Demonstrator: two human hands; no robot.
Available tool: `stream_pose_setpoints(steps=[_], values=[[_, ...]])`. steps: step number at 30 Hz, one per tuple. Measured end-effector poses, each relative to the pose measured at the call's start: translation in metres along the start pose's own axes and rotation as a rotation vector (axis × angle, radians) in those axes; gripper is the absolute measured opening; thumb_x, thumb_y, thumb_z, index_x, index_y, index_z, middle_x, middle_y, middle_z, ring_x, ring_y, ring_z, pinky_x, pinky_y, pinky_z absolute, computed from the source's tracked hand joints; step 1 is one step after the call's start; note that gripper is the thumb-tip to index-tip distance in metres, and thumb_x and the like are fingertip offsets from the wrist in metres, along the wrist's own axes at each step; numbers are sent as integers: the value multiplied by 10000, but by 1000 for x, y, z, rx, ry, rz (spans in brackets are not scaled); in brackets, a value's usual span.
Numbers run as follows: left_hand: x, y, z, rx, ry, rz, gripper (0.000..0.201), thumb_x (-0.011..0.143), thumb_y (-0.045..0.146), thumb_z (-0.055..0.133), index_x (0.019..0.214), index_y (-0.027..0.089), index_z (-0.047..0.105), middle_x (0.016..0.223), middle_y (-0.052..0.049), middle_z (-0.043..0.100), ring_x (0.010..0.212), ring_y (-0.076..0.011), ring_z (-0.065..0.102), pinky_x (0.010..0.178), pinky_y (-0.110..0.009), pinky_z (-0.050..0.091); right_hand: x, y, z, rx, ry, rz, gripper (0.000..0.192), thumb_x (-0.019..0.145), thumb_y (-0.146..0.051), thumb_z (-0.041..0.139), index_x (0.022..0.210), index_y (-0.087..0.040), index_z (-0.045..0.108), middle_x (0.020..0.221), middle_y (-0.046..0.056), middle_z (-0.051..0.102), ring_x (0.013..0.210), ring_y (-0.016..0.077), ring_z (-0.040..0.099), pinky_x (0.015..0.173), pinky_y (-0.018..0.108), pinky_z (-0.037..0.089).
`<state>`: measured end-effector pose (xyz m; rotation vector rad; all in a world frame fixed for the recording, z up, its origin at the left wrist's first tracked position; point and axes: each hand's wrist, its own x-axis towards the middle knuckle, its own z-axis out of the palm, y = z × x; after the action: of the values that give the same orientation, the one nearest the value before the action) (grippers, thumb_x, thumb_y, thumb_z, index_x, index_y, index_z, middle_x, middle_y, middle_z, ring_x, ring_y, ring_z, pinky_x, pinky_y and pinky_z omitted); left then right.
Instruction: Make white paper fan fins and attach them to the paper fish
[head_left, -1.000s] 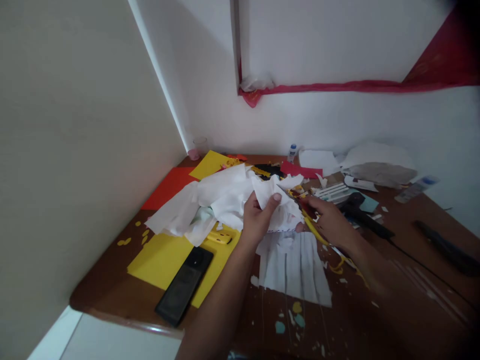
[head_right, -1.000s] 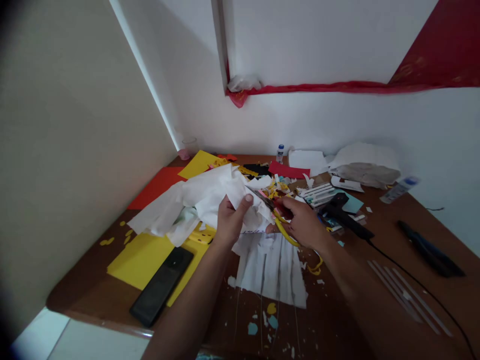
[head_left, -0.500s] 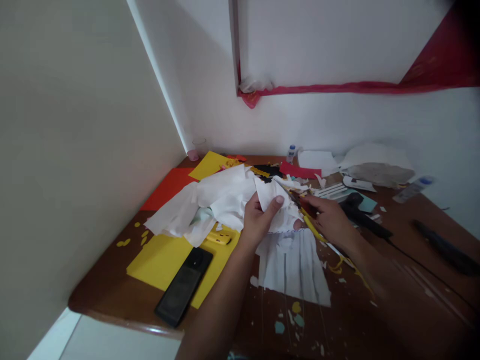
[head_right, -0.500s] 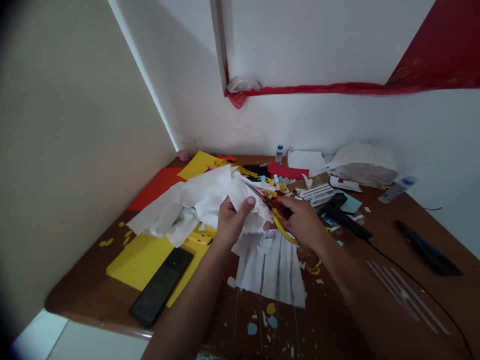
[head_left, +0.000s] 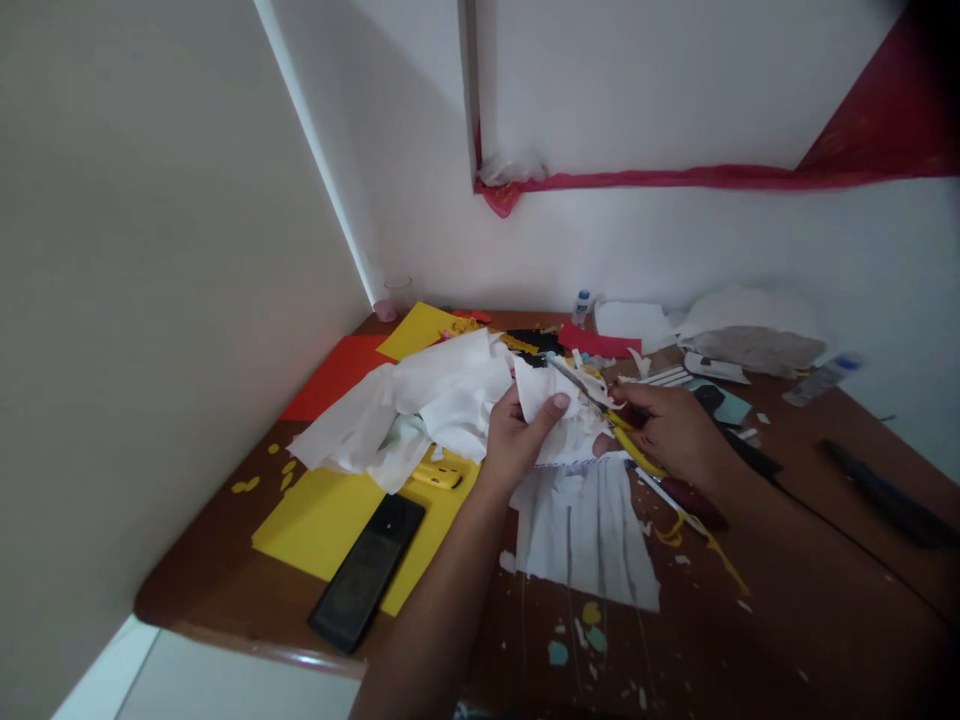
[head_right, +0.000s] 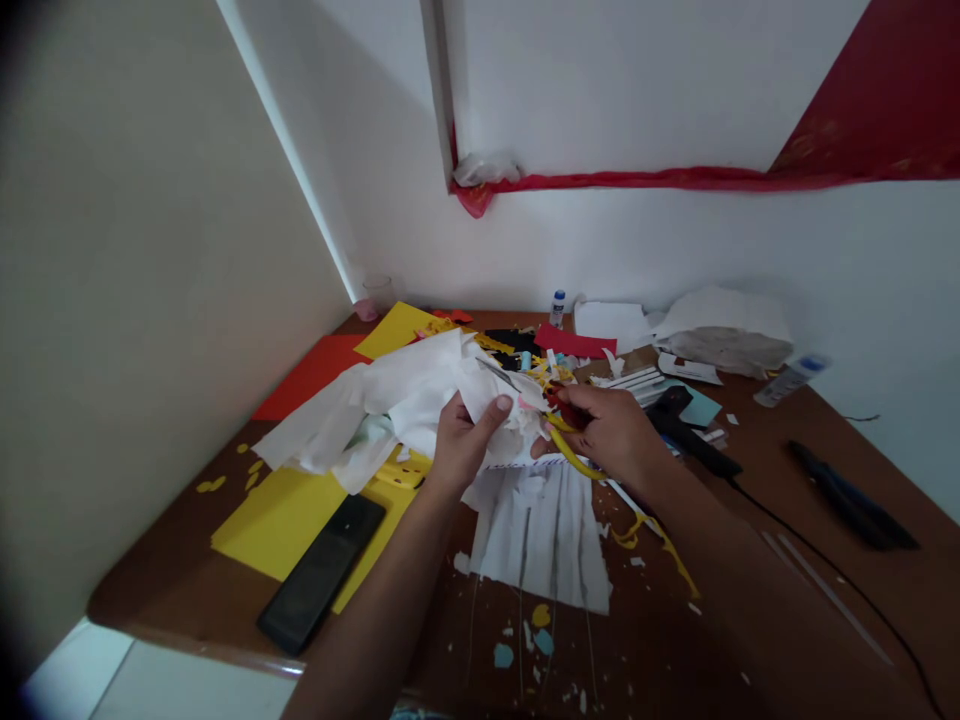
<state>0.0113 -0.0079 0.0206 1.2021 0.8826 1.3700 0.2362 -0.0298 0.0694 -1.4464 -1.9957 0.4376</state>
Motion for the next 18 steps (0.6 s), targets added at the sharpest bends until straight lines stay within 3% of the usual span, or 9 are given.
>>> stream_pose_setpoints(steps=[4, 7, 12, 15, 18], values=[[1, -1, 0, 1, 23, 5, 508, 845, 617, 869, 1093, 183, 777, 1009, -67, 809, 867, -221, 723, 794, -313, 566, 1, -5, -9, 3, -10, 33, 498, 778, -694, 841, 938, -225, 789, 774, 36, 714, 725, 259, 630, 631, 343, 496], [2, -1, 0, 29, 111, 34, 512, 858, 616, 859, 1120, 186, 765, 1062, -80, 809, 951, -245, 734, 843, -326, 567, 4, -1, -15, 48, 18, 13, 544, 754, -685, 855, 1053, -243, 752, 865, 37, 713, 779, 279, 639, 678, 374, 532], [6, -1, -1, 9, 212, 108, 462, 911, 555, 834, 1203, 214, 724, 1197, -95, 791, 1129, -262, 720, 980, -351, 558, 9, 4, -23, 269, 21, 86, 436, 834, -618, 808, 1045, -263, 669, 878, 25, 691, 787, 268, 658, 713, 396, 562], [8, -2, -1, -32, 196, 126, 431, 933, 556, 807, 1194, 227, 710, 1177, -84, 789, 1089, -248, 724, 934, -332, 565, 14, -4, -24, 364, 77, 140, 444, 807, -621, 846, 1020, -267, 683, 939, 62, 736, 828, 282, 687, 775, 427, 587], [10, -5, -1, -33, 193, 105, 416, 934, 558, 805, 1168, 225, 721, 1130, -70, 794, 1042, -238, 725, 881, -313, 557, 20, -15, -17, 395, 37, 204, 490, 726, -590, 931, 997, -251, 703, 785, 35, 688, 713, 252, 647, 693, 406, 561]])
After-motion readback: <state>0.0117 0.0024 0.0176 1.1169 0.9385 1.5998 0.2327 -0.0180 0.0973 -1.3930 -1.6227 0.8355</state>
